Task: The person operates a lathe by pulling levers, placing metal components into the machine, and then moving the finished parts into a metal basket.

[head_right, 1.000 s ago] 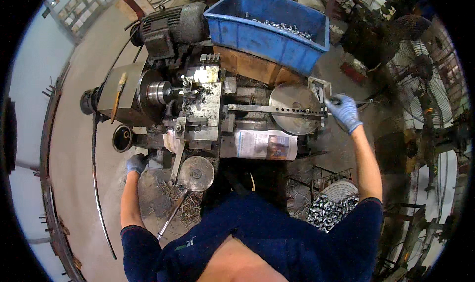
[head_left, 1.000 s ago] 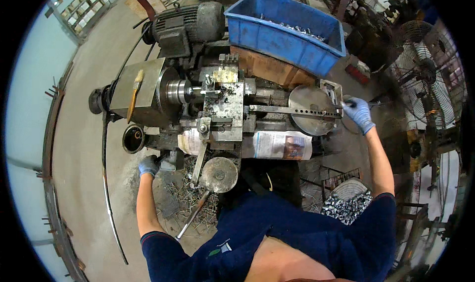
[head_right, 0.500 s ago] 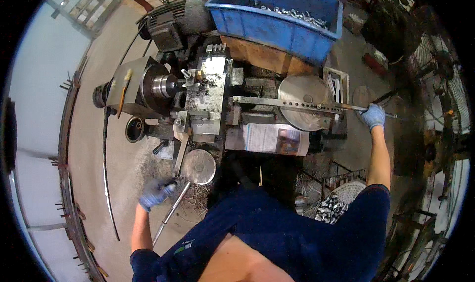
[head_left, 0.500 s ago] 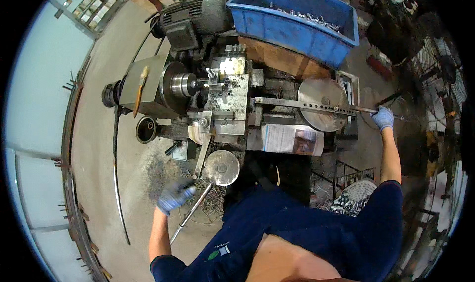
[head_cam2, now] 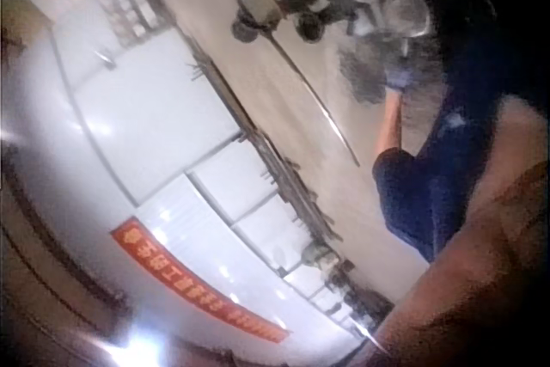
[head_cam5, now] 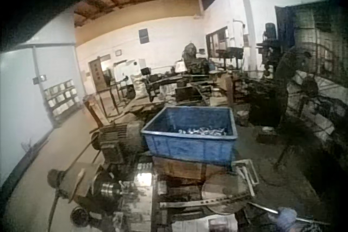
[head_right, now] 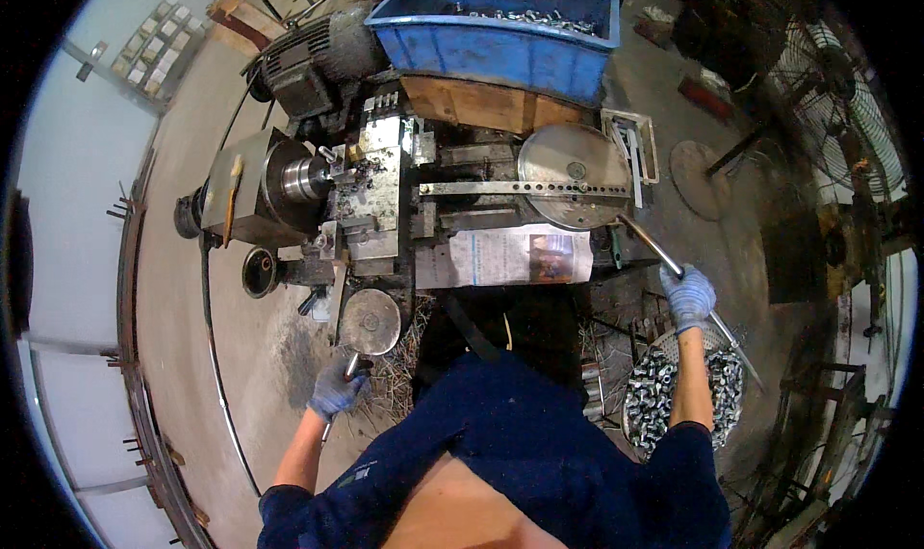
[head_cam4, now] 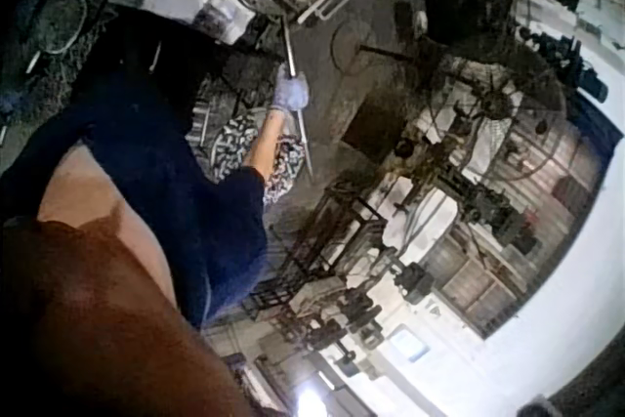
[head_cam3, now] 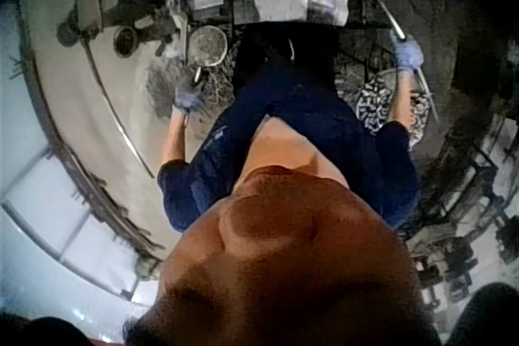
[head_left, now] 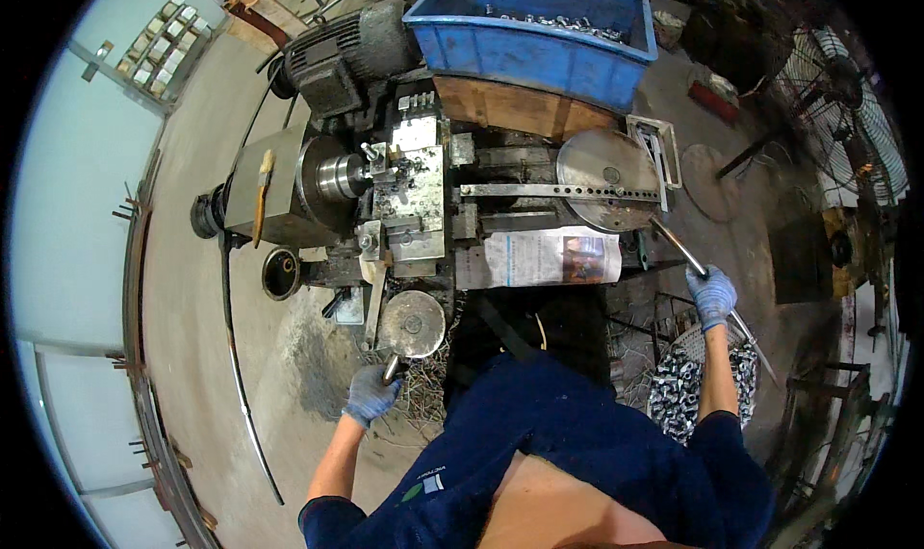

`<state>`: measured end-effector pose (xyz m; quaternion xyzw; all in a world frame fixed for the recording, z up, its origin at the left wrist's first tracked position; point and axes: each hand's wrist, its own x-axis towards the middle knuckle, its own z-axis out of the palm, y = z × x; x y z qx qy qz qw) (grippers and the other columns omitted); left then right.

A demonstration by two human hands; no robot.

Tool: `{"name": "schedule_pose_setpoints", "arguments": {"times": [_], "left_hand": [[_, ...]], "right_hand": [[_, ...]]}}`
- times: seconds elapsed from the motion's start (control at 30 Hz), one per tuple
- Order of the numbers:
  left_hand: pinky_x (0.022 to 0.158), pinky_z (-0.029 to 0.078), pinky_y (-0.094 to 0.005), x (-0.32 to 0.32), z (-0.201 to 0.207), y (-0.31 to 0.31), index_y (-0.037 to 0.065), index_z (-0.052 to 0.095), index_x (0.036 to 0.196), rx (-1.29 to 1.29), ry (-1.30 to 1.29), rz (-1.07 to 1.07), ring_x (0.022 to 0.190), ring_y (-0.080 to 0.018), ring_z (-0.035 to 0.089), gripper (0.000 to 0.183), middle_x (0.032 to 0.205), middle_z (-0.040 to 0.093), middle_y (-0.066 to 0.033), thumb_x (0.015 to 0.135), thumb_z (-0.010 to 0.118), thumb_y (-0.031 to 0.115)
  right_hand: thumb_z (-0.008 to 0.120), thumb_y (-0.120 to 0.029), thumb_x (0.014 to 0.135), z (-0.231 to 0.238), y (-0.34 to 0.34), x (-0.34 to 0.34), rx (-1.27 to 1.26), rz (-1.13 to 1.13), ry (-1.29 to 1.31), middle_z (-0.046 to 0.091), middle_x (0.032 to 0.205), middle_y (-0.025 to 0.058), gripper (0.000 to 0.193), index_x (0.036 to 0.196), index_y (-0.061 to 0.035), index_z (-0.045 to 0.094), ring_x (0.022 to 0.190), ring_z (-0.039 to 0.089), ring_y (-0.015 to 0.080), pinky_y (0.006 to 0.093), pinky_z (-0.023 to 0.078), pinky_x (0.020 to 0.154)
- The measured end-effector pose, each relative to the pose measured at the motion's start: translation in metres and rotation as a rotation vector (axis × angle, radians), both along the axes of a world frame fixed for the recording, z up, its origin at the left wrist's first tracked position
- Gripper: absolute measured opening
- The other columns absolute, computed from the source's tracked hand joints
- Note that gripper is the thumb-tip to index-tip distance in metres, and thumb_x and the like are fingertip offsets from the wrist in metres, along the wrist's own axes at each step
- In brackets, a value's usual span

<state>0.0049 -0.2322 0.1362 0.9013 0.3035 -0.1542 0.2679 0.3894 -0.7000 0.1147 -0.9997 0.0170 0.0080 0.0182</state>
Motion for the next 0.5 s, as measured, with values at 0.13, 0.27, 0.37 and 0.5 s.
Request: {"name": "schedule_pose_setpoints", "arguments": {"times": [0.13, 0.27, 0.37, 0.5], "left_hand": [[0.063, 0.046, -0.0439, -0.009, -0.023, 0.008, 0.006, 0.065, 0.080, -0.011, -0.224, -0.043, 0.070, -0.0387, 0.059, 0.023, 0.073, 0.061, -0.0212, 0.072, 0.066, 0.027], [0.063, 0.047, -0.0439, -0.016, -0.029, 0.014, 0.008, 0.066, 0.084, 0.010, -0.115, -0.029, 0.071, -0.0387, 0.059, 0.022, 0.076, 0.061, -0.0202, 0.072, 0.066, 0.027], [0.064, 0.047, -0.0448, -0.024, -0.042, 0.014, 0.010, 0.065, 0.087, 0.001, -0.078, -0.027, 0.072, -0.0387, 0.059, 0.023, 0.078, 0.062, -0.0190, 0.072, 0.065, 0.028], [0.066, 0.047, -0.0454, -0.016, -0.032, 0.015, 0.011, 0.065, 0.087, 0.029, -0.167, -0.137, 0.075, -0.0392, 0.059, 0.022, 0.078, 0.062, -0.0190, 0.074, 0.064, 0.028]], "right_hand": [[0.060, -0.055, 0.073, -0.004, -0.003, -0.005, 0.041, 0.013, -0.037, 0.066, 0.082, 0.0140, 0.045, 0.089, -0.0137, 0.066, 0.080, 0.063, 0.0327, 0.0410, 0.049, 0.071], [0.064, -0.051, 0.071, -0.004, 0.007, -0.002, 0.031, -0.052, -0.096, 0.065, 0.079, 0.0139, 0.042, 0.087, -0.0123, 0.065, 0.074, 0.063, 0.0337, 0.0420, 0.049, 0.067], [0.068, -0.047, 0.068, -0.024, -0.014, 0.031, -0.038, 0.125, -0.294, 0.063, 0.075, 0.0144, 0.039, 0.083, -0.0115, 0.064, 0.069, 0.062, 0.0334, 0.0428, 0.048, 0.063], [0.060, -0.045, 0.075, -0.033, -0.025, 0.124, -0.271, 0.306, -0.407, 0.063, 0.086, 0.0139, 0.040, 0.093, -0.0097, 0.064, 0.083, 0.059, 0.0320, 0.0462, 0.045, 0.074]]}}
